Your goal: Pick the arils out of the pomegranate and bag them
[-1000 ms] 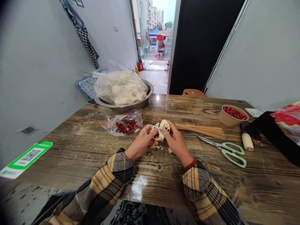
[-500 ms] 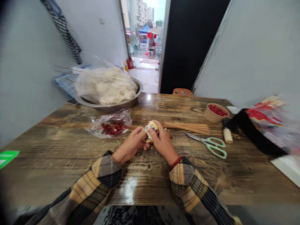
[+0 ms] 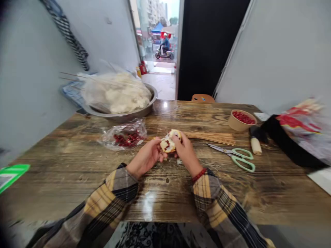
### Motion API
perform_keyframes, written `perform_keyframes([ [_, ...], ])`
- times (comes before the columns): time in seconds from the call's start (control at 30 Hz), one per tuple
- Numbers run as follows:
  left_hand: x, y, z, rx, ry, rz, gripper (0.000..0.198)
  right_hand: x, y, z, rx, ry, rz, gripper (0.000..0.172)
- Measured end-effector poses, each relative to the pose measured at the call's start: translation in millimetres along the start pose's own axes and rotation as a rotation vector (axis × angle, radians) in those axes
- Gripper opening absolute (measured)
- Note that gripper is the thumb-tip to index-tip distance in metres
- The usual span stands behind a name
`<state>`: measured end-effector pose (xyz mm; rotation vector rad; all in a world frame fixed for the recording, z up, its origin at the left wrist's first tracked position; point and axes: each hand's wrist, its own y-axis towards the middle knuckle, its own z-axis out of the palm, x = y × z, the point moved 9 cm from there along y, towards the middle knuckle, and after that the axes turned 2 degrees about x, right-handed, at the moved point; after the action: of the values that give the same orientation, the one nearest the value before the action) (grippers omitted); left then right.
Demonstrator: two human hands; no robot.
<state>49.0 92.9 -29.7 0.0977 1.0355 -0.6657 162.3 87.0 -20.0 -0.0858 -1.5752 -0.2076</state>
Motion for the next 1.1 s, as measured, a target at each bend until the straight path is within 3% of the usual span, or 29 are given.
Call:
perform_keyframes([
  [0.17,3.1,1.8,-7.4,-0.029,-0.01,0.017,0.024,-4.1,-2.5,2.8,0.012,0.173,0.086,0.034],
  [0.57,-0.5,-0.7,-2.5,0.023,0.146,0.085,0.04,-10.1,-2.3,-4.5,-0.082,0.245,0.114,0.042],
  [0.83,-12.1,-4.7,2.0,-0.018,0.378,0.264,0.033,-4.8,-4.4,-0.3,-0.071,0.309,0.092,0.038],
  [1.1,-16.5,-10.7,8.5,-0.013,0.396,0.295,0.033,-12.9,-3.7,3.4,-0.053,0.365,0.146,0.043],
])
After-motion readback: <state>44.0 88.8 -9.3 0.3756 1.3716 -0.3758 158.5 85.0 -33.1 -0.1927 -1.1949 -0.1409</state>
